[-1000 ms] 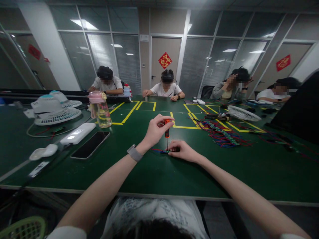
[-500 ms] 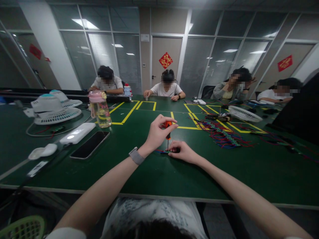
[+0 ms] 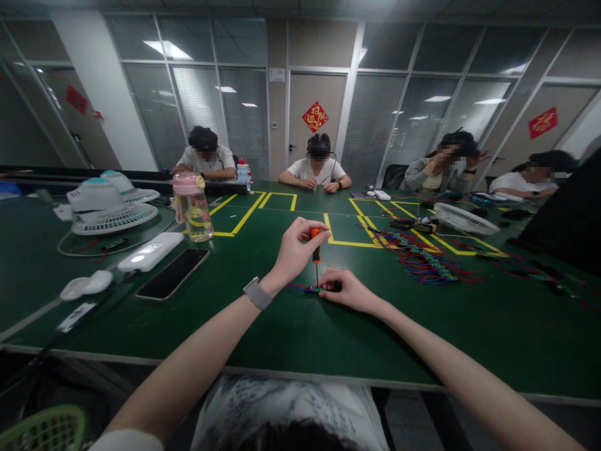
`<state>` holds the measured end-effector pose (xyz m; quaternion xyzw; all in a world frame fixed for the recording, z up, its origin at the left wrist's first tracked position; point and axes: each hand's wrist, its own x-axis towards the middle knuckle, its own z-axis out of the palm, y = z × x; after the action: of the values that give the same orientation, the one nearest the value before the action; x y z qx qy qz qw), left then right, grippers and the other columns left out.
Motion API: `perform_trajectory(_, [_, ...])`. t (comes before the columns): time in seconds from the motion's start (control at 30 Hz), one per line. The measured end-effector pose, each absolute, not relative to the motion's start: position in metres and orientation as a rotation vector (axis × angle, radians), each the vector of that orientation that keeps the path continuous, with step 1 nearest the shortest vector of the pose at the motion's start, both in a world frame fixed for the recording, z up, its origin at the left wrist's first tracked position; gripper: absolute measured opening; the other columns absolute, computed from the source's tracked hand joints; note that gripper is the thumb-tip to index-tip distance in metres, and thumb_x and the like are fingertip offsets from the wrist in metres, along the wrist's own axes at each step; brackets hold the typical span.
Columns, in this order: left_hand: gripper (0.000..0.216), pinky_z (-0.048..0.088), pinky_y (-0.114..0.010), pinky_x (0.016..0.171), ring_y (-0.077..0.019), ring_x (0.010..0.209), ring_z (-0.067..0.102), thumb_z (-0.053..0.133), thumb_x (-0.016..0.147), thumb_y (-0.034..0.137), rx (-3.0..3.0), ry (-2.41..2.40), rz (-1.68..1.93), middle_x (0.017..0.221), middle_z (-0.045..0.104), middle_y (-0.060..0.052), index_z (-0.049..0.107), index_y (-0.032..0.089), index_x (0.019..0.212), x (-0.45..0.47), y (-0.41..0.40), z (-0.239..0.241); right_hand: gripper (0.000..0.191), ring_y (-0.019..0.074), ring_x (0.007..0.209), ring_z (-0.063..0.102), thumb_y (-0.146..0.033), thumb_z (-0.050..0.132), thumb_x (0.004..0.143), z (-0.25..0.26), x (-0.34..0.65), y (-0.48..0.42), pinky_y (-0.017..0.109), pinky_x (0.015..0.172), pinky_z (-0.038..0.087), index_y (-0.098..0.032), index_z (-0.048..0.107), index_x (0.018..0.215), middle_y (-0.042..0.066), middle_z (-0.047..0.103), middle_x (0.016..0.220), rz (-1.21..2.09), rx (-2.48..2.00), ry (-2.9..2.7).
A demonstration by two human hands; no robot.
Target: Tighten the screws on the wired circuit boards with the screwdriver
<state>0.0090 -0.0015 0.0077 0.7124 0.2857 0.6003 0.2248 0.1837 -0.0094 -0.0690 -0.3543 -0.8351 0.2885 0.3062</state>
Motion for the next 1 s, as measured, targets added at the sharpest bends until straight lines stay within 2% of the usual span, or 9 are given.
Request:
perform_trajectory(0.1, [0.025,0.051,-0.026,0.081,-0.0144,0.095,0.06,0.049,0.091,0.029,1.993,0.743,1.621,0.105,0.061,-0.007,0.068,0.021,0.106,0.009,-0.002,0.007,0.016,0.0124,0.067,0.052,-0.024,0.067,0.076,-0.069,0.183,-0.01,0.025,0.061,0.043,-0.016,0.072,0.088,0.003,0.058,0.078,0.75,-0.941,-2.211])
perform_trajectory(0.2, [0.032,0.054,-0.03,0.079,-0.0154,0.09,0.064,0.046,0.092,0.027,1.854,0.599,1.493,0.106,0.066,-0.009,0.061,0.018,0.119,0.011,-0.001,0.007,0.015,0.0123,0.066,0.051,-0.024,0.067,0.076,-0.07,0.183,-0.011,0.025,0.061,0.043,-0.015,0.071,0.087,0.003,0.058,0.079,0.75,-0.939,-2.201])
perform_trajectory(0.3, [0.03,0.054,-0.028,0.071,-0.0137,0.077,0.065,0.057,0.086,0.03,1.808,0.631,1.513,0.096,0.068,-0.008,0.064,0.015,0.111,0.011,0.0,0.007,0.015,0.0121,0.065,0.051,-0.024,0.067,0.076,-0.07,0.183,-0.011,0.025,0.061,0.042,-0.015,0.071,0.086,0.003,0.058,0.077,0.749,-0.945,-2.199])
perform_trajectory(0.43, [0.021,0.052,-0.024,0.075,-0.0141,0.088,0.061,0.064,0.082,0.031,1.954,0.748,1.653,0.1,0.062,-0.006,0.071,0.019,0.097,0.01,-0.004,0.007,0.015,0.0123,0.065,0.051,-0.024,0.067,0.076,-0.07,0.183,-0.01,0.025,0.061,0.042,-0.016,0.072,0.087,0.002,0.057,0.077,0.748,-0.942,-2.2])
perform_trajectory(0.53, [0.026,0.051,-0.027,0.083,-0.0153,0.098,0.061,0.049,0.091,0.028,1.965,0.657,1.582,0.109,0.061,-0.008,0.067,0.022,0.108,0.012,-0.009,0.008,0.015,0.0126,0.065,0.051,-0.025,0.067,0.076,-0.071,0.183,-0.009,0.026,0.061,0.042,-0.016,0.072,0.087,0.003,0.058,0.077,0.744,-0.941,-2.2])
perform_trajectory(0.63, [0.029,0.054,-0.029,0.079,-0.0158,0.091,0.064,0.048,0.092,0.028,1.876,0.546,1.483,0.105,0.066,-0.008,0.063,0.019,0.116,0.016,-0.012,0.009,0.015,0.0128,0.065,0.051,-0.025,0.067,0.076,-0.071,0.184,-0.009,0.026,0.061,0.042,-0.016,0.072,0.087,0.003,0.058,0.077,0.736,-0.946,-2.205])
perform_trajectory(0.83, [0.014,0.051,-0.026,0.075,-0.0131,0.083,0.058,0.065,0.081,0.029,2.062,0.765,1.734,0.092,0.058,-0.004,0.071,0.021,0.091,0.018,-0.017,0.009,0.014,0.0124,0.065,0.051,-0.023,0.067,0.076,-0.072,0.184,-0.009,0.026,0.061,0.042,-0.015,0.071,0.087,0.002,0.057,0.077,0.75,-0.93,-2.199])
perform_trajectory(0.93, [0.022,0.049,-0.029,0.086,-0.0143,0.095,0.058,0.05,0.091,0.025,2.091,0.72,1.685,0.103,0.058,-0.005,0.069,0.023,0.104,0.018,-0.018,0.009,0.014,0.0125,0.065,0.051,-0.022,0.067,0.076,-0.072,0.185,-0.009,0.026,0.061,0.042,-0.015,0.07,0.086,0.002,0.056,0.076,0.745,-0.926,-2.199])
perform_trajectory(1.0, [0.03,0.051,-0.029,0.083,-0.0146,0.096,0.06,0.042,0.094,0.022,2.004,0.624,1.601,0.109,0.06,-0.007,0.063,0.022,0.116,0.018,-0.017,0.008,0.014,0.0126,0.066,0.051,-0.022,0.067,0.076,-0.071,0.184,-0.009,0.026,0.062,0.043,-0.015,0.07,0.087,0.002,0.057,0.077,0.746,-0.921,-2.205])
